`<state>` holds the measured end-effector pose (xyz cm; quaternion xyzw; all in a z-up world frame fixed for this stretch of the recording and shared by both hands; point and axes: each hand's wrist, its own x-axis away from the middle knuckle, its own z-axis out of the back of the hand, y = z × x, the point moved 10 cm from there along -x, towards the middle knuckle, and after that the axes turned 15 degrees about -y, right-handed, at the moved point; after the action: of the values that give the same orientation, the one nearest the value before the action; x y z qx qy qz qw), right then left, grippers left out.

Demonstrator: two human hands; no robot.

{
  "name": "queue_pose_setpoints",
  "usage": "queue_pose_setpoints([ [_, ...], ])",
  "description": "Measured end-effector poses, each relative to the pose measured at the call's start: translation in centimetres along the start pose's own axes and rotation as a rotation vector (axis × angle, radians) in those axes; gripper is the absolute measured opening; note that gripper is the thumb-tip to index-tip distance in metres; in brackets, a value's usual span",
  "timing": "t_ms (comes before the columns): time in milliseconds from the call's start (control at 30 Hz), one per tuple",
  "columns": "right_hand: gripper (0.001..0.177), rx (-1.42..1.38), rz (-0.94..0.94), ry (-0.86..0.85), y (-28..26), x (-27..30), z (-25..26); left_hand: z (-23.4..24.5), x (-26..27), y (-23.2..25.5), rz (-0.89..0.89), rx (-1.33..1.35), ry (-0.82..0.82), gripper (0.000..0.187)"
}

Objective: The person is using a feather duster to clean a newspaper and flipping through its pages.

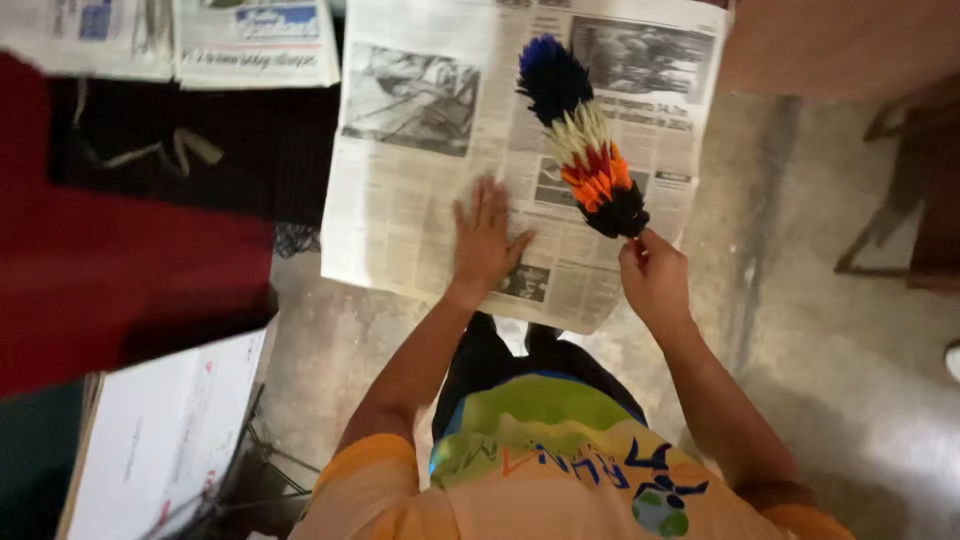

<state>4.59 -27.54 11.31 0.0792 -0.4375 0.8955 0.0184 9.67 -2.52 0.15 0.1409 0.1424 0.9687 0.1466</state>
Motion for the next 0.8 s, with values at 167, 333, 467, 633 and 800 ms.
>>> queue_pose_setpoints([
  [167,0.014,0.033,0.085,-0.068,-0.9,-0.3,-1.2,-0.5,0.6,1.0,-0.021,-0.027,0.097,0.092],
  [333,0.018,-0.228,0.108,-0.204,0.7,-0.9,-3.6,0.8,2.2,2.6,-0.089,0.004,0.219,0.086],
  [467,0.017,-0.696,-0.22,-0.293,4.4,-0.8,-5.5,-0.7,-0.4,1.5,0.015,0.009,0.011,0.084],
  [633,0.016,-0.794,-0.218,-0.293,7.6,-1.1,-5.4,1.6,-2.8,0.8,-0.032,0.074,0.118,0.079],
  [800,0.013,-0.847,-0.216,-0.237,6.9,-0.4,-4.4,1.0,-4.1,2.0,-0.069,-0.042,-0.085,0.096],
])
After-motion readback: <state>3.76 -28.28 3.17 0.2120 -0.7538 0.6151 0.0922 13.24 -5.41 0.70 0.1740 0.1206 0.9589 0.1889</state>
